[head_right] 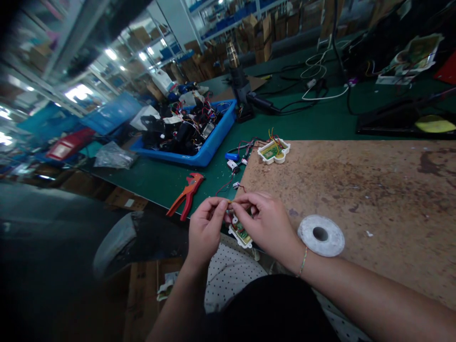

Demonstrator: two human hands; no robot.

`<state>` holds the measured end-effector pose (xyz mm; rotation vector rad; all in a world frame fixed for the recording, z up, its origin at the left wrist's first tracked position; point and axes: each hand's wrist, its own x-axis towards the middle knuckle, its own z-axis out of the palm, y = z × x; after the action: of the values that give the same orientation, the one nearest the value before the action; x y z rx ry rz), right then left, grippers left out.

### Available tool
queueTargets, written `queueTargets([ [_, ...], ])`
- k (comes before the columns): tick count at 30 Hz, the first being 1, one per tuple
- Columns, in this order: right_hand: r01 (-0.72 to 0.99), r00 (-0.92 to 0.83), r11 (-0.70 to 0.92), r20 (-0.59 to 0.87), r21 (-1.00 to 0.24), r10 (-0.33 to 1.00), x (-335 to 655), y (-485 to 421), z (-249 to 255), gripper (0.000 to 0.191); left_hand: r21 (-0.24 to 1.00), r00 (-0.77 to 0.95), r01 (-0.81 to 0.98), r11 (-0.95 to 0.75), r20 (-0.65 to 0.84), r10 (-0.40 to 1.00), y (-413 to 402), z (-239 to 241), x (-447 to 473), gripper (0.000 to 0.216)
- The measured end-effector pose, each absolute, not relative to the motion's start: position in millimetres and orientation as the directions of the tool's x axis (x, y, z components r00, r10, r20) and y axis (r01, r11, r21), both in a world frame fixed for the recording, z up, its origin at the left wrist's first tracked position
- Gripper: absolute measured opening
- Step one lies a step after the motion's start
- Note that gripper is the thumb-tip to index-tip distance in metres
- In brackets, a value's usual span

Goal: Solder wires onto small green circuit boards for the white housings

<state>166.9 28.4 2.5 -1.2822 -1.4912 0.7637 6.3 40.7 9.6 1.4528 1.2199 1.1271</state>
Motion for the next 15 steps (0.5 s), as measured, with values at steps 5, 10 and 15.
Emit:
queueTargets([
  [5, 0.431, 0.001, 0.304, 0.337, -0.85, 0.941, 168.0, 26.7, 8.4, 0.01, 0.944, 0.072, 0.277, -0.181, 0.168, 0.983, 36.3, 9.6, 2.7, 0.021],
  [10, 0.472, -0.067, 0.369, 0.385, -0.801, 0.921, 168.4, 25.1, 9.9, 0.011, 0.909, 0.054, 0.345, -0.233, 0.228, 0.972, 33.7, 15.0, 0.6, 0.016],
  [15, 0.449, -0.052, 0.387, 0.409, -0.806, 0.911, 167.3, 24.1, 11.5, 0.01, 0.957, 0.025, 0.247, -0.154, 0.153, 0.988, 35.3, 13.1, 5.5, 0.022],
])
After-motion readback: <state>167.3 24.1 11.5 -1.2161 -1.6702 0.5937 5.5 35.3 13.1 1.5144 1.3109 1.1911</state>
